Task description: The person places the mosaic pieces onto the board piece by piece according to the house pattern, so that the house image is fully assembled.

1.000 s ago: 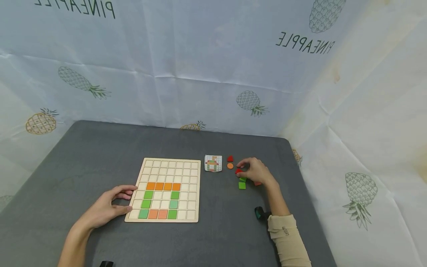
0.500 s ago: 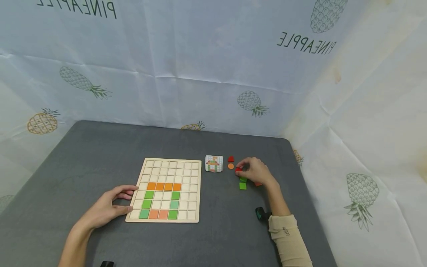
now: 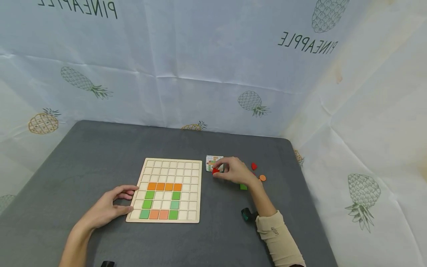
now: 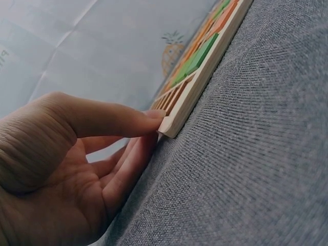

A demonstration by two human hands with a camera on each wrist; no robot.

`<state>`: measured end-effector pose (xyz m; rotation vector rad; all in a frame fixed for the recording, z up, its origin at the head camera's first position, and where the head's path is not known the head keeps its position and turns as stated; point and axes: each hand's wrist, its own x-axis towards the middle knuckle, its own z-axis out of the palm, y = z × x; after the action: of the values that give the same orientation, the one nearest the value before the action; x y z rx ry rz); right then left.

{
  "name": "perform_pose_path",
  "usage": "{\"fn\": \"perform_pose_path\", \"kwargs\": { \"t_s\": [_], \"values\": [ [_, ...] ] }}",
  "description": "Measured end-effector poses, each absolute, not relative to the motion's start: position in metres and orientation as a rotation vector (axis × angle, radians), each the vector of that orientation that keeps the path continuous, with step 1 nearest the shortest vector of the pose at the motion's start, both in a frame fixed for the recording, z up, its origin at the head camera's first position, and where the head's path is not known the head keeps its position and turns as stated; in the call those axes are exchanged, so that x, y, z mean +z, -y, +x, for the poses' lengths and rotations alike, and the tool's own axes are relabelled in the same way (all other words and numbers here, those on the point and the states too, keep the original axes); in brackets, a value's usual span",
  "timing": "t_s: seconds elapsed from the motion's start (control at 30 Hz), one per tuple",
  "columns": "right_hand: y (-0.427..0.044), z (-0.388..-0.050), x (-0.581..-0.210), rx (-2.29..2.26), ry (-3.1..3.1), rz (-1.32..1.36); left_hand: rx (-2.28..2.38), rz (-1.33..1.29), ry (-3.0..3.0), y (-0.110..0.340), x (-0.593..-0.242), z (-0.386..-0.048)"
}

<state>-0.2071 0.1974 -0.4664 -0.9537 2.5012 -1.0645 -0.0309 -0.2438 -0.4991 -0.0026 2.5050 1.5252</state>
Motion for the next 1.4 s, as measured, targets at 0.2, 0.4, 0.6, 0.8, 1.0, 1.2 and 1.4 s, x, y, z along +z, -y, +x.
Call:
{"fn": "perform_pose_path", "kwargs": {
  "t_s": [0.2, 0.4, 0.6, 0.8, 1.0, 1.2, 1.4],
  "values": [
    [-0.160, -0.201, -0.471, -0.930, -2.460, -1.094, 1.539, -0.004, -2.494, 0.244, -0.499, -0.031],
    [-0.131, -0.194, -0.474, -0.794, -2.465, -1.297, 1.546, -0.015, -2.476, 0.244, -0.499, -0.031],
    [-0.114, -0.191, -0.475, -0.688, -2.421, -1.362, 1.537, -0.014, -2.473, 0.244, -0.499, -0.031],
    [-0.108, -0.189, -0.479, -0.624, -2.352, -1.343, 1.532, -0.016, -2.471, 0.244, -0.499, -0.031],
    [-0.105, -0.185, -0.479, -0.639, -2.315, -1.346, 1.522, -0.017, -2.483, 0.244, -0.499, -0.031],
    [-0.103, -0.186, -0.482, -0.677, -2.346, -1.309, 1.547, -0.001, -2.459, 0.245, -0.498, -0.030],
    [-0.101, -0.186, -0.485, -0.662, -2.366, -1.305, 1.554, 0.007, -2.453, 0.245, -0.497, -0.029]
  ]
}}
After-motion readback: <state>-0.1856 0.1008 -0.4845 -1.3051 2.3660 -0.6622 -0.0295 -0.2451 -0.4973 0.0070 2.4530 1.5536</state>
